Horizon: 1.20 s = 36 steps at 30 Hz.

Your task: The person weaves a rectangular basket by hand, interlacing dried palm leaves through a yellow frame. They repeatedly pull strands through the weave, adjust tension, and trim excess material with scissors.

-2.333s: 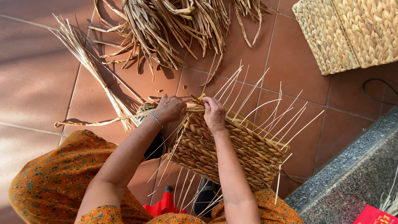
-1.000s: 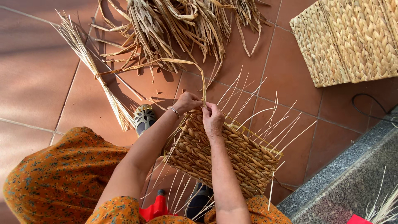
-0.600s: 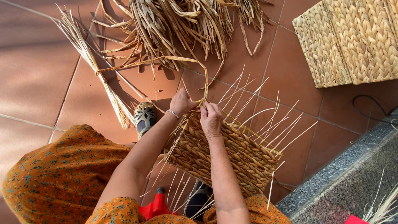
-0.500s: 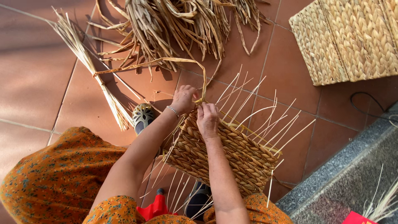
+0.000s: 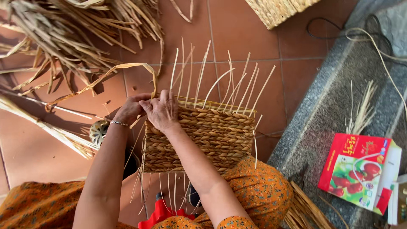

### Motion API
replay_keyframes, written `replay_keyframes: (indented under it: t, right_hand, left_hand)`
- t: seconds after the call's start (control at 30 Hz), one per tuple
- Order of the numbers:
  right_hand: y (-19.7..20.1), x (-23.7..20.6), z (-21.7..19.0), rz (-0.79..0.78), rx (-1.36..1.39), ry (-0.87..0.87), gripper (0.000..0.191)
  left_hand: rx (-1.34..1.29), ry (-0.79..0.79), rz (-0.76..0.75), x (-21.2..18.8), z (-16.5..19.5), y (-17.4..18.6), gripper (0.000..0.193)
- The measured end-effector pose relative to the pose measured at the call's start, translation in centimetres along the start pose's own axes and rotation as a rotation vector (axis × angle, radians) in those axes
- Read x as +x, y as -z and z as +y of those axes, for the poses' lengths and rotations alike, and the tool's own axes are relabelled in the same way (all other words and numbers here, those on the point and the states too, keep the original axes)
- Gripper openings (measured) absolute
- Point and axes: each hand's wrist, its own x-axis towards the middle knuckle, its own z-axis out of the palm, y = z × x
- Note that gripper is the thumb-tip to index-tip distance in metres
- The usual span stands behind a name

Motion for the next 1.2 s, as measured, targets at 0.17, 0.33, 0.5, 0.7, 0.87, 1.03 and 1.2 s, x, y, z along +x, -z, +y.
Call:
replay_keyframes:
  t: [0.17,0.33,0.5,0.7,0.87,1.03,1.2]
  right_hand:
    - [0.4,0.6,2.7,-0.128,0.370,-0.066,0.031]
    - [0.8,3.5,5.2,0.033,0.531,-0.104,0.055]
    - [0.5,5.7,4.2,-0.424,0.859,-0.355,0.075]
    - [1.4,5.3,7.0,0.032,1.522,-0.529,0.038]
    - [5.8,1.1,13.6,0.286,2.012,-0.496,0.018]
    - [6.5,-1.7,15.5,0.318,1.423,-0.647,0.007]
    - [4.9,-3.0,13.7,0.225,1.498,-0.735,0.016]
  left_hand:
    - [-0.113,-0.022,0.401,1.4,-1.4,-1.4,0.015]
    - [-0.306,-0.018,0.446,1.6,-1.4,-3.0,0.020]
    - [-0.098,0.067,0.317,-0.1,0.1,-2.3,0.025]
    - [0.080,0.012,0.343,0.9,-1.0,-1.6,0.019]
    - [-0.403,0.104,0.526,2.5,-2.8,-2.0,0.021]
    - [-0.008,-0.238,0.384,2.0,-2.7,-1.4,0.031]
    - [1.054,-0.439,0.433,0.8,-0.6,-1.4,0.029]
